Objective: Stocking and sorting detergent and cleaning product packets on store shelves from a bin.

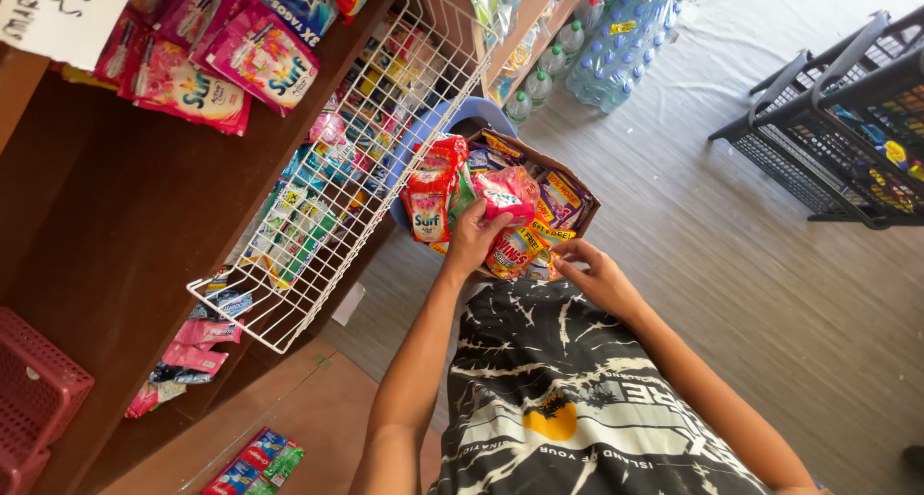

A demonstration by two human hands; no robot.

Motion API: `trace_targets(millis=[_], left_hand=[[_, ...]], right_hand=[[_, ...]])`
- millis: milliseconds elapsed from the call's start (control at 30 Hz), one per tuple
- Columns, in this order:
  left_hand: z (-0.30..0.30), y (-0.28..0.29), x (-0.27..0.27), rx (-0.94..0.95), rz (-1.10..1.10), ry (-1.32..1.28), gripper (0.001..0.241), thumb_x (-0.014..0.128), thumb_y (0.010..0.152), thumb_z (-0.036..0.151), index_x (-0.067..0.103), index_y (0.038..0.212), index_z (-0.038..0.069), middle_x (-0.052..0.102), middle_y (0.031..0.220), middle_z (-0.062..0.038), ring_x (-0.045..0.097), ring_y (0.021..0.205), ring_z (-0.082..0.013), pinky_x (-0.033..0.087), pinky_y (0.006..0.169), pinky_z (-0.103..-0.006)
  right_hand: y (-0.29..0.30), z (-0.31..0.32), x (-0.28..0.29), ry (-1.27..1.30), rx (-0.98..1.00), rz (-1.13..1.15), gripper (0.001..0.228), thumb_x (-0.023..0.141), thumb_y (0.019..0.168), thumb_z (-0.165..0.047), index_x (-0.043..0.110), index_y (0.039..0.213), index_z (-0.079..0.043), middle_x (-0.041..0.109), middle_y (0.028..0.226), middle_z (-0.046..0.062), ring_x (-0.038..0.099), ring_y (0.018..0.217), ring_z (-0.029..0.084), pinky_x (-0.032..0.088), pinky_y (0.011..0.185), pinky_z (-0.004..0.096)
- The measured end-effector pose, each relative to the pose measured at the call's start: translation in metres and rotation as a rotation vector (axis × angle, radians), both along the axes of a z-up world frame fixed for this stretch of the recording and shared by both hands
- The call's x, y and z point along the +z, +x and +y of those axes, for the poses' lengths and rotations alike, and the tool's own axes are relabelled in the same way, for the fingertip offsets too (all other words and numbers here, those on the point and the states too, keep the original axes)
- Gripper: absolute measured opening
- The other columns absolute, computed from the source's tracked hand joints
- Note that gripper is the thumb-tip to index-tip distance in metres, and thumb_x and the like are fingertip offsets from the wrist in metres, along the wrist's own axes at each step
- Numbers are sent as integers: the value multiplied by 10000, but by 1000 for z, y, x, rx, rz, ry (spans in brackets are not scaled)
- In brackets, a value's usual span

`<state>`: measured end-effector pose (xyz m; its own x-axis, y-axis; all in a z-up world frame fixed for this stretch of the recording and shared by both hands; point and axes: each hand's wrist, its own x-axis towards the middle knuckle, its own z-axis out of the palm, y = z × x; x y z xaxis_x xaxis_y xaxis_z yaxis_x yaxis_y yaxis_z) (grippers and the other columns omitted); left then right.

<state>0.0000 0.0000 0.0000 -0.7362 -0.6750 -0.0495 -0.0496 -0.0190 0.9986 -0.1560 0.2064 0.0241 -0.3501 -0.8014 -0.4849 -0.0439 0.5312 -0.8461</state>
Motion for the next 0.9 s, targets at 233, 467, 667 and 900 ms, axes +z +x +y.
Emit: trace_targets(millis=[233,467,667,900], left_hand=[[15,4,99,10,136,30,241,722,980,145,645,1177,30,675,1122,-45,653,1013,-133,547,882,-288],[30,23,138,-116,62,-433,343,826,858,152,676,1150,53,640,1263,-123,629,1198,-303,507,1031,-380],[48,45,120,-128,-52,-377,301,834,823,188,736,1085,76,669,1224,-109,662,1160,-286,542,979,-379],[55,64,78,-190,-31,-232,400,612,1029,407,738,1225,81,695,1287,-110,662,1232,-270,515,1056,-402]], right_hand=[[-1,-33,16,-253,63,33,599,699,932,-365,535,1408,-41,669,1281,90,578,1234,193,443,1047,383],[-10,-69,22,-191,-269,-865,571,522,981,-446,639,1292,18,718,1215,113,651,1137,195,493,1008,344],[-1,-66,20,-136,-220,-680,331,684,1000,-184,634,1284,-20,708,1142,53,637,994,118,500,866,284],[17,-65,59,-289,-194,-493,273,637,1005,-66,539,1258,-45,735,1085,72,681,939,157,541,805,329]])
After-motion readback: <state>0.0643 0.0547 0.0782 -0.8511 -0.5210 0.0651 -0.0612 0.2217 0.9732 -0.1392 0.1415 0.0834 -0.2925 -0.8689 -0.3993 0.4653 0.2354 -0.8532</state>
